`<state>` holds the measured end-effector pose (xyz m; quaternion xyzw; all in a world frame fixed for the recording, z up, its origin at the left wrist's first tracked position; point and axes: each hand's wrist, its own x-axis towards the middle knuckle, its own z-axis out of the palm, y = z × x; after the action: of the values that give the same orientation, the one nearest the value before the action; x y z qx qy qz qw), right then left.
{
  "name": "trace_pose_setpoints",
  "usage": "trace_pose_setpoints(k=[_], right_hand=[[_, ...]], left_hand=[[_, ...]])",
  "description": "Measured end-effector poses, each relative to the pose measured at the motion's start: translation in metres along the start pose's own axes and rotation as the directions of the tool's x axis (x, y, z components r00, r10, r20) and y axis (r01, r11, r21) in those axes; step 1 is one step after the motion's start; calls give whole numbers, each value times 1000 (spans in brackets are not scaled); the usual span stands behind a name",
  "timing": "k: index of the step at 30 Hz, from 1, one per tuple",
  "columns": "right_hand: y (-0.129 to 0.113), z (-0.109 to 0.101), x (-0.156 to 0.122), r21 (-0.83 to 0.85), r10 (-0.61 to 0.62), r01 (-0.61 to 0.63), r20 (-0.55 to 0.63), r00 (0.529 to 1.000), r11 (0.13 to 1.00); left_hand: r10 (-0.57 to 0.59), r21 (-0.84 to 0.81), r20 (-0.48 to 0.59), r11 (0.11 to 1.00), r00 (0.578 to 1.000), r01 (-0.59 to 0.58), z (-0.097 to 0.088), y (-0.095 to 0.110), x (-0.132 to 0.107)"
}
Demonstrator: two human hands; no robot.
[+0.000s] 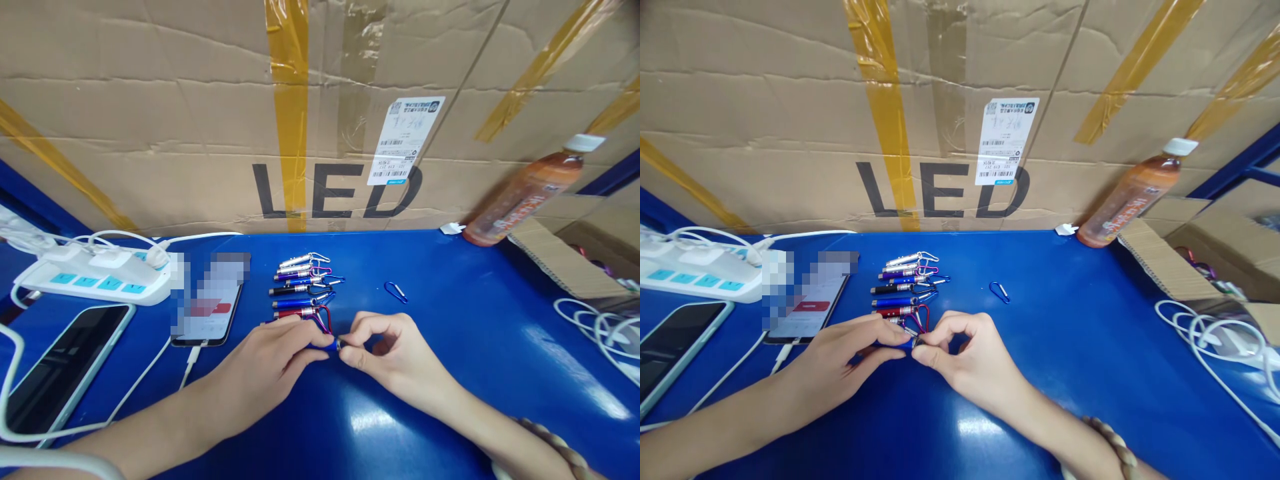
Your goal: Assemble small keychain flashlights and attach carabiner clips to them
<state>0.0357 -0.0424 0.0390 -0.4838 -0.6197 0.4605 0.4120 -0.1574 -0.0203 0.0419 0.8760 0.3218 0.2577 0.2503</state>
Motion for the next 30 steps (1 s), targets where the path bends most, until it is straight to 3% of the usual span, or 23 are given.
trace_pose_setpoints(k=[8, 15, 24, 27, 28, 30], right_hand=[[2, -2, 1, 40, 49, -50, 2, 999, 998], [1, -5, 4, 45, 44, -44, 3, 999, 998], [-4, -11, 4, -224, -62, 65, 23, 998, 972], [-4, -17, 5, -444, -132, 124, 12, 991, 888], [-3, -20, 5, -561, -139, 109, -12, 990, 821], [-1, -27, 7, -800, -103, -15, -96, 990, 600]], left_hand=[[-45, 37, 37, 998, 998, 44, -3, 2, 6], [-109, -53, 85, 992, 990, 114, -4, 4, 8], [-268, -262, 105, 921, 958, 287, -5, 5, 15], [-333, -334, 126, 873, 934, 356, -5, 4, 15], [-358, -361, 137, 850, 923, 383, -5, 3, 15], [-398, -420, 167, 799, 902, 430, -5, 1, 14]])
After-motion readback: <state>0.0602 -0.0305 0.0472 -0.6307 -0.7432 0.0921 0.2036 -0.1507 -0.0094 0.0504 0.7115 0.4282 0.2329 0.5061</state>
